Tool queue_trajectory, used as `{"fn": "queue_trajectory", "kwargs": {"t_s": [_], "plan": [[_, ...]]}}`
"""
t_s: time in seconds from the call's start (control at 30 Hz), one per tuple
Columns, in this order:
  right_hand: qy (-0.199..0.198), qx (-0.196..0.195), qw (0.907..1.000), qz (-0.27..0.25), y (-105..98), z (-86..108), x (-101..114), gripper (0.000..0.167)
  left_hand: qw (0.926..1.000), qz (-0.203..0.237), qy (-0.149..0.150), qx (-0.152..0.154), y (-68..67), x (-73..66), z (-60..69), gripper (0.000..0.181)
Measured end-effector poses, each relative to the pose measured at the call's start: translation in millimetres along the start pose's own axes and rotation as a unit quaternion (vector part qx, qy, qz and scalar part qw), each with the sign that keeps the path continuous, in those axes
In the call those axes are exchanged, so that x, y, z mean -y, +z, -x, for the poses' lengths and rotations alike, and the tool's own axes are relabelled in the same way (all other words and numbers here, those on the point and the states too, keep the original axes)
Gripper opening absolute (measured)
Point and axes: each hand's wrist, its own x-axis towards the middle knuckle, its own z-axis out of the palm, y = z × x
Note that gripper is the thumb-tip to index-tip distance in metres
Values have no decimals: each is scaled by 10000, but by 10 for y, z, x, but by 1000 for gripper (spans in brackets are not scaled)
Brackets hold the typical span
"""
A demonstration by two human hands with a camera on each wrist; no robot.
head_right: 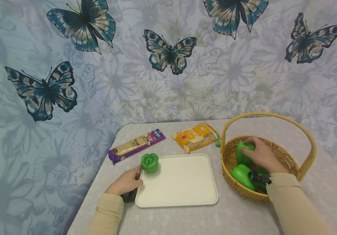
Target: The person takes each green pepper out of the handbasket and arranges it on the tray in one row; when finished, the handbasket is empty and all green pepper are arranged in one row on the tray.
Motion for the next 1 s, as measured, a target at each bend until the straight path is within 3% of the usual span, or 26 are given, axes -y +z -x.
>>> {"fn": "queue_trajectory", "kwargs": {"t_s": [0.27, 0.53, 0.73, 1.0], "plan": [[-106, -51, 9998, -169, -13, 3, -2, 69, 10000, 50, 38, -7, 15, 22, -1, 86], [-384, 156, 9990, -156, 3, -7, 2, 90, 10000, 17, 69, -23, 4, 15, 2, 87], [-592, 266, 9979, -77, 28, 19, 12, 79, 10000, 5, 49, -19, 13, 17, -9, 86], [-219, 228, 9993, -202, 45, 1, -17, 97, 10000, -18, 57, -23, 9, 12, -5, 86]]}}
